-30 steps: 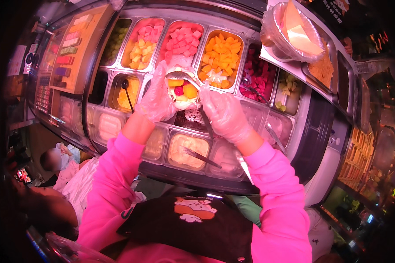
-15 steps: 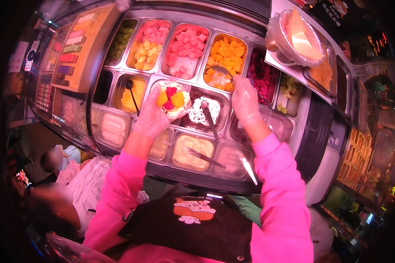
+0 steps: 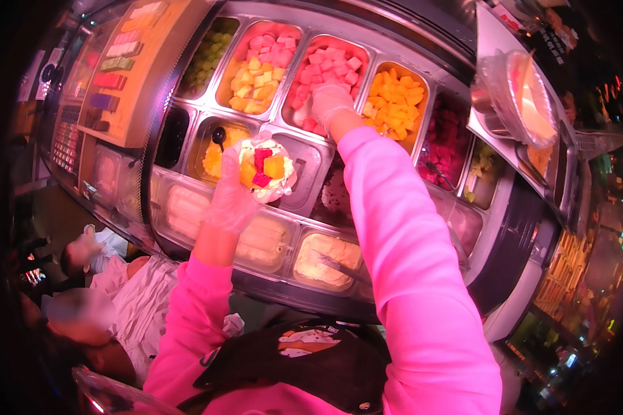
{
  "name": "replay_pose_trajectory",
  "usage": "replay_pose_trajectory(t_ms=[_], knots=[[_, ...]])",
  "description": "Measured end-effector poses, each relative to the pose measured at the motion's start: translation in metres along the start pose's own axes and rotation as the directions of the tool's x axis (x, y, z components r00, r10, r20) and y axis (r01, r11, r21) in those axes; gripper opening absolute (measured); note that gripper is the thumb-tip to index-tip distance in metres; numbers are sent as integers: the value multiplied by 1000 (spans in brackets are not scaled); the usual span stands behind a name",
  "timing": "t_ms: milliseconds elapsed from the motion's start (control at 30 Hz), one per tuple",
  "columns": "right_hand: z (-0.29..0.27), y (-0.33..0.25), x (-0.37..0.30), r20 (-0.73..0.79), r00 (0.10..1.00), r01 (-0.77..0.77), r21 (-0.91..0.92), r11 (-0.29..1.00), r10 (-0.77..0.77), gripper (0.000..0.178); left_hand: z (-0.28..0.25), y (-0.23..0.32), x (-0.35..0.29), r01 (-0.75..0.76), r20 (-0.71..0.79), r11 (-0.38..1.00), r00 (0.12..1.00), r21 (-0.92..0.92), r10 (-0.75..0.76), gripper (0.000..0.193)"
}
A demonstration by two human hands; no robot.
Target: The person assembles a street food item by scooping a white base into a plastic bag, adding various colorful toppings, and sealing it. They repeat this process for multiple orders, handling the ingredients and packaging by hand.
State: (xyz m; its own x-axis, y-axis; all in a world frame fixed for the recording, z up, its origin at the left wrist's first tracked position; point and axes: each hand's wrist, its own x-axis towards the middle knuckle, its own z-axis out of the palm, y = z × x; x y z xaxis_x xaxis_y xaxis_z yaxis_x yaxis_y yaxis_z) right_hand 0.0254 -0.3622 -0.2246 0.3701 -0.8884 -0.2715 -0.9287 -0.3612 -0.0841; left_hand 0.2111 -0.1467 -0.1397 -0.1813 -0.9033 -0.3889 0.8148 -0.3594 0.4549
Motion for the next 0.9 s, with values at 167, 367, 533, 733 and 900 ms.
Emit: replay_pose_trajectory(t_ms=[167,367,533,733,900], knots=[[19,3,-2,207,977,20,139,990,-48,28,-7,14,2,-16,72,1000,997,20,15,92],[-21,-3,-15,79,997,-31,192,981,16,21,-8,25,10,-5,84,1000,996,7,5,80],[-94,-46,-83,-225,966,250,698,671,-126,17,-17,30,12,20,98,1000,995,7,-21,85],[-94,-121,-151,-522,781,618,576,535,-341,37,-21,27,8,53,25,998,998,-47,-52,68],[-72,-143,-160,-649,695,703,521,485,-310,46,-25,25,-5,-45,-86,986,996,-161,32,58]])
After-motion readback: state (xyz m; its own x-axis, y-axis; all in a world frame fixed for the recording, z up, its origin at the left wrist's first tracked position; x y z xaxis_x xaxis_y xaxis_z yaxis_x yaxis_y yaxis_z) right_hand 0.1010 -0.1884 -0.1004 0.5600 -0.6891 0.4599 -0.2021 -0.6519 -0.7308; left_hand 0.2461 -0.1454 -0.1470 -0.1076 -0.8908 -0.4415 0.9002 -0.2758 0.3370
